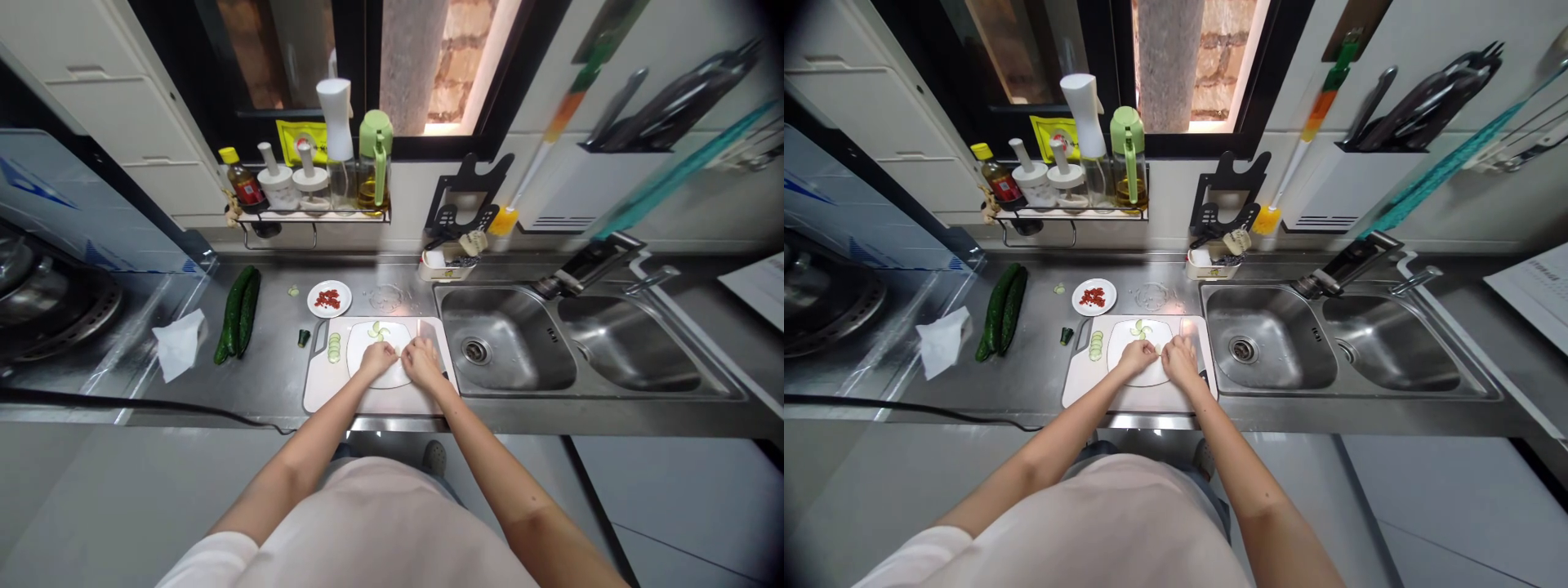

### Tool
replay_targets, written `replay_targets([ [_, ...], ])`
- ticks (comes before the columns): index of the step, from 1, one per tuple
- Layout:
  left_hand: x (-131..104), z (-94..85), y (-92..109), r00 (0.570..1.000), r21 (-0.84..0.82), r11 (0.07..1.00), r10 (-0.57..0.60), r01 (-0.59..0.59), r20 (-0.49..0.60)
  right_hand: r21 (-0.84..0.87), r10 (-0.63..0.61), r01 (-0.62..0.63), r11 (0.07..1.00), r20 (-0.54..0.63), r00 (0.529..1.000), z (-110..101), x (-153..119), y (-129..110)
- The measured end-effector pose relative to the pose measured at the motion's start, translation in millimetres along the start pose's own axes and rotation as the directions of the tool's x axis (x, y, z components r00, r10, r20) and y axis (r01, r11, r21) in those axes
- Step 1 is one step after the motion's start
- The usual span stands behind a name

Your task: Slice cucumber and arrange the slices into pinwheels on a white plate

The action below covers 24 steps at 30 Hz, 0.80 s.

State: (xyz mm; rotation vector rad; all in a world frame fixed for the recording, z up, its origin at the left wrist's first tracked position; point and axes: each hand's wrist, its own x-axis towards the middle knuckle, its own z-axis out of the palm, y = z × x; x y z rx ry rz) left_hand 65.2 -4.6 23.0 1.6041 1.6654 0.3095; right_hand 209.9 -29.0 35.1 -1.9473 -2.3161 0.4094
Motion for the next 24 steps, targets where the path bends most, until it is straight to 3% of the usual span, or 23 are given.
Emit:
replay_targets([
  [7, 0.2, 2.3, 5.8, 1.0, 0.146, 0.989, 0.01, -0.007, -0.024, -0.093, -0.051, 0.047, 0.995, -0.042, 0.998, 4.9, -0.4, 0.9],
  [17, -3.2, 7.3, 5.0, 0.997, 0.216, 0.976, 0.029, -0.013, -0.069, -0.131, -0.096, 0.083, 0.988, -0.098, 0.991, 6.7, -2.8, -0.5],
  [21, -11.3, 5.0, -0.7, 0.972, 0.239, 0.955, 0.208, -0.176, -0.114, -0.079, -0.069, 0.056, 0.995, -0.168, 0.983, 6.3, -11.1, -0.8],
  [24, -18.3, 0.4, -10.1, 0.903, 0.291, 0.883, 0.414, -0.368, -0.114, -0.054, -0.059, 0.049, 0.997, -0.201, 0.978, 5.3, -21.5, -1.8],
])
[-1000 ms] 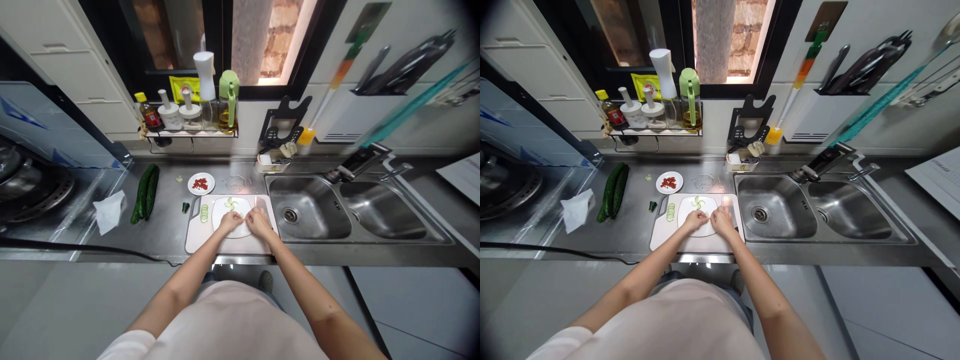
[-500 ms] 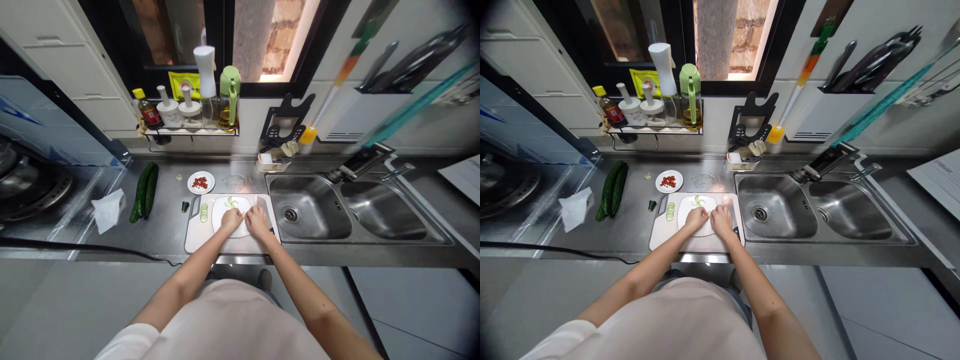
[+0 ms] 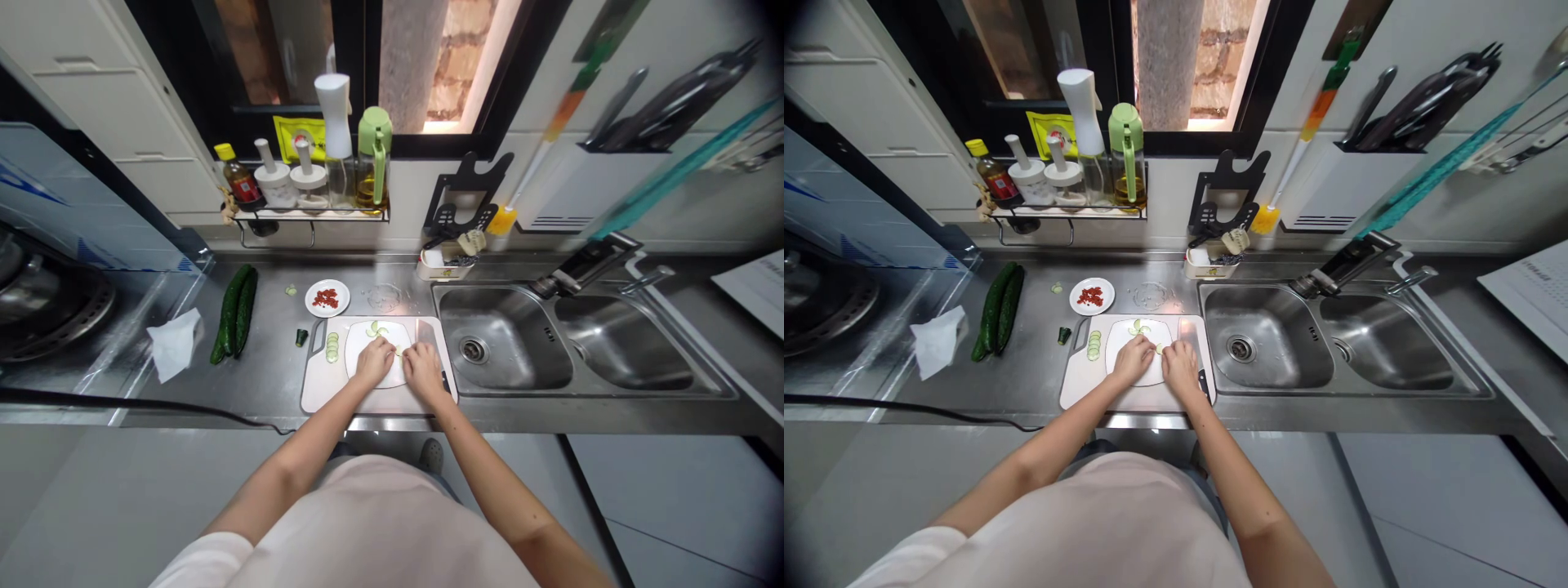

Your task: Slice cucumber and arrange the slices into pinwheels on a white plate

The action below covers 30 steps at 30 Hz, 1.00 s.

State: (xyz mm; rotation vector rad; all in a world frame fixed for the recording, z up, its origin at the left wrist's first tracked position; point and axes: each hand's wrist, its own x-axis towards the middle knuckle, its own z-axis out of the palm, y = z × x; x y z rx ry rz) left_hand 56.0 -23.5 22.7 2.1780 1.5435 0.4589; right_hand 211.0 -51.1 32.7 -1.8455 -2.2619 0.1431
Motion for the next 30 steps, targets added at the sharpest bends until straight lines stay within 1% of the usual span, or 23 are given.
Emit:
replay_targets([
  [2, -6.0, -2.7, -6.5, 0.989, 0.028, 0.988, 0.149, -0.15, 0.006, 0.005, -0.011, 0.011, 1.0, 0.001, 1.0, -2.2, -6.9, -2.3],
  [4, -10.5, -4.9, -13.0, 0.961, 0.059, 0.96, 0.273, -0.274, 0.033, 0.003, -0.025, 0.025, 1.0, 0.014, 1.0, -3.8, -12.9, -5.8],
  [5, -12.0, -5.7, -15.7, 0.948, 0.073, 0.945, 0.315, -0.318, 0.047, 0.001, -0.031, 0.031, 1.0, 0.024, 0.999, -4.1, -15.4, -7.8],
  [7, -13.5, -6.4, -19.5, 0.929, 0.096, 0.925, 0.361, -0.368, 0.079, -0.007, -0.042, 0.043, 0.999, 0.048, 0.998, -3.8, -19.2, -11.8],
  [11, -12.6, -5.8, -20.7, 0.914, 0.134, 0.908, 0.377, -0.397, 0.152, -0.026, -0.056, 0.059, 0.998, 0.089, 0.994, -1.1, -23.7, -16.8],
  [13, -11.9, -4.9, -19.6, 0.911, 0.158, 0.902, 0.378, -0.403, 0.168, -0.035, -0.062, 0.066, 0.997, 0.099, 0.993, 0.0, -25.0, -17.3],
  [19, -12.3, -2.5, -15.3, 0.911, 0.214, 0.889, 0.373, -0.405, 0.175, -0.052, -0.066, 0.071, 0.996, 0.099, 0.993, 0.0, -25.7, -15.3],
  [23, -13.1, -1.4, -13.7, 0.915, 0.222, 0.89, 0.367, -0.398, 0.168, -0.059, -0.048, 0.053, 0.997, 0.081, 0.996, -0.2, -26.0, -17.0],
  [28, -12.5, -0.6, -14.1, 0.917, 0.221, 0.893, 0.362, -0.393, 0.165, -0.056, -0.079, 0.085, 0.995, 0.089, 0.993, 1.5, -28.7, -21.0],
  [30, -11.7, -0.3, -14.1, 0.917, 0.221, 0.893, 0.363, -0.393, 0.165, -0.062, -0.072, 0.078, 0.995, 0.094, 0.993, 2.4, -28.8, -21.3],
])
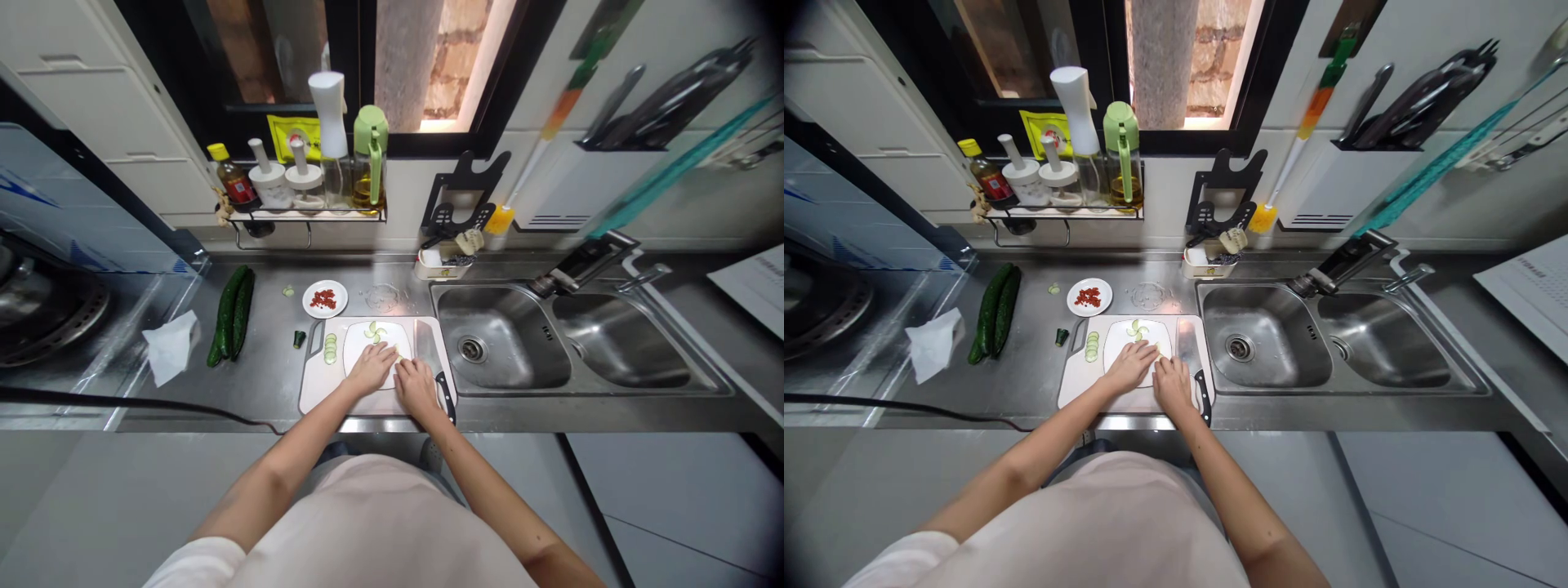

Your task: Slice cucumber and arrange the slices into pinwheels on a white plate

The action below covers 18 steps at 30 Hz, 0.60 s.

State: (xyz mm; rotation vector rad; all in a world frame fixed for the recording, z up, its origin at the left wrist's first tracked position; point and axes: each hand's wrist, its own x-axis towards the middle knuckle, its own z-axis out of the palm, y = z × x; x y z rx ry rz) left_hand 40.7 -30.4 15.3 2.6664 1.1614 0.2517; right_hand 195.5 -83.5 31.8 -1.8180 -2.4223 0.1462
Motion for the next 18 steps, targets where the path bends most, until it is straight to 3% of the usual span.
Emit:
replay_targets([
  [18, 8.2, 0.8, -1.3, 1.0, -0.005, 1.0, -0.027, 0.027, -0.004, 0.011, 0.065, -0.065, 0.998, -0.003, 0.998, 1.8, 8.2, 2.4],
])
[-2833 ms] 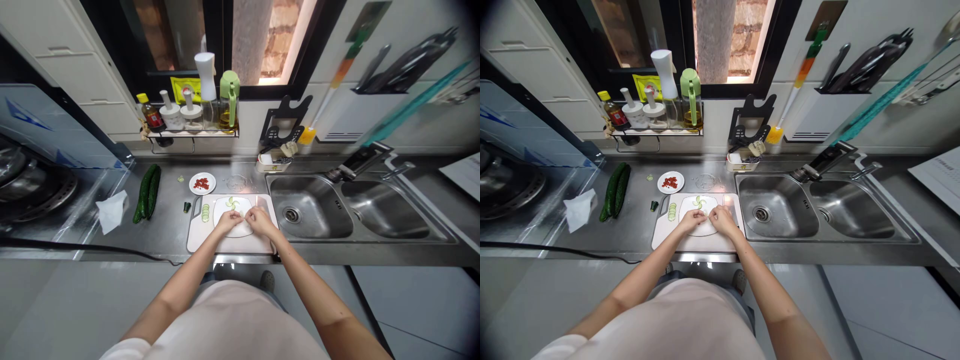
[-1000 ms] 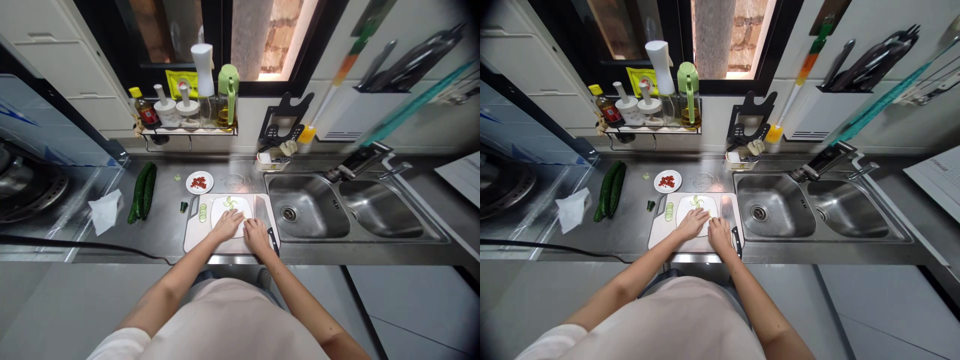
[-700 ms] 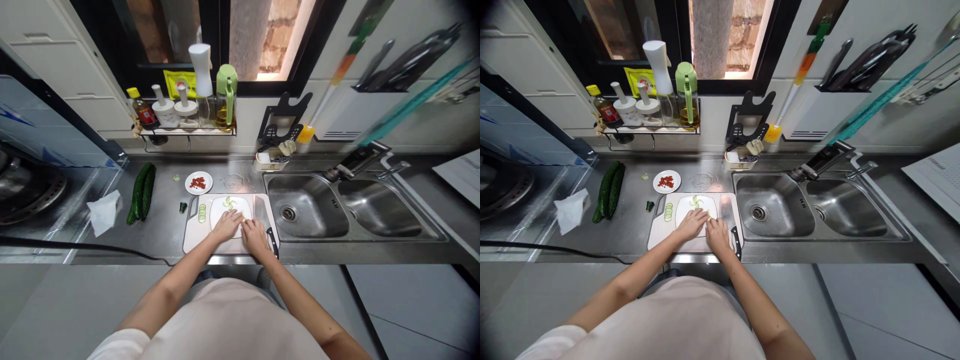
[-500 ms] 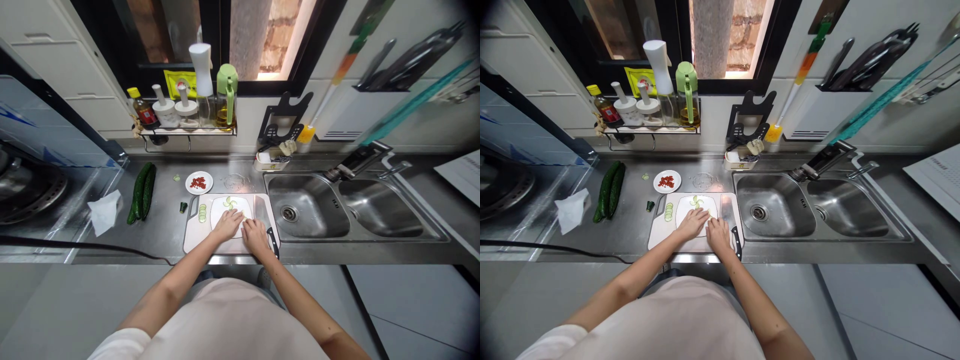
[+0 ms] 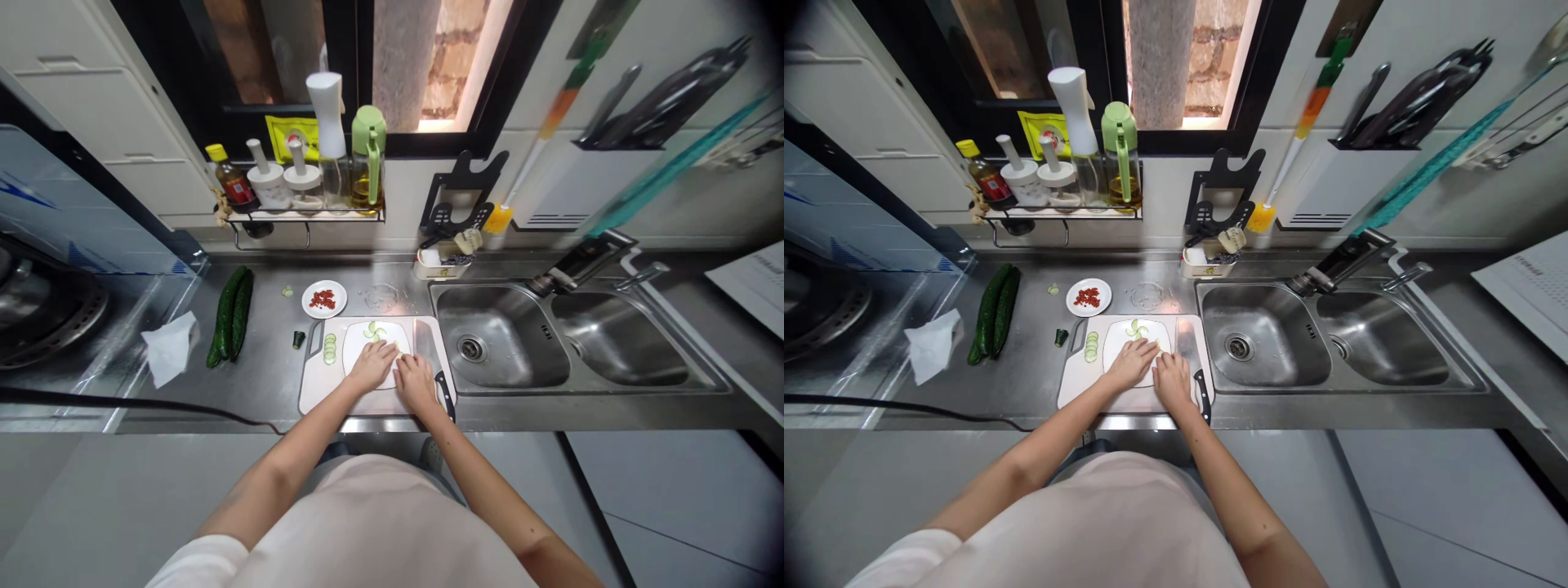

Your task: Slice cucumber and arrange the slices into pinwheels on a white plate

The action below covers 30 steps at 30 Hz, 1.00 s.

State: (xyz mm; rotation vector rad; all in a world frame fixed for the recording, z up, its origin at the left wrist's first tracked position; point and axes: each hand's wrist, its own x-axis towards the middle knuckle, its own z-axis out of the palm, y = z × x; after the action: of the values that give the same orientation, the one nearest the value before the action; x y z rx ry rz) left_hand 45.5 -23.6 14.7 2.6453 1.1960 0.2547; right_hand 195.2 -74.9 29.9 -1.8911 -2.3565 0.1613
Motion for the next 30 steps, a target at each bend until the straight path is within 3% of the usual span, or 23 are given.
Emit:
replay_targets([
  [30, 3.0, 5.3, 0.2, 1.0, 0.081, 0.997, -0.003, 0.005, -0.029, 0.005, 0.041, -0.04, 0.999, -0.044, 0.998, 1.5, 0.2, 1.1],
])
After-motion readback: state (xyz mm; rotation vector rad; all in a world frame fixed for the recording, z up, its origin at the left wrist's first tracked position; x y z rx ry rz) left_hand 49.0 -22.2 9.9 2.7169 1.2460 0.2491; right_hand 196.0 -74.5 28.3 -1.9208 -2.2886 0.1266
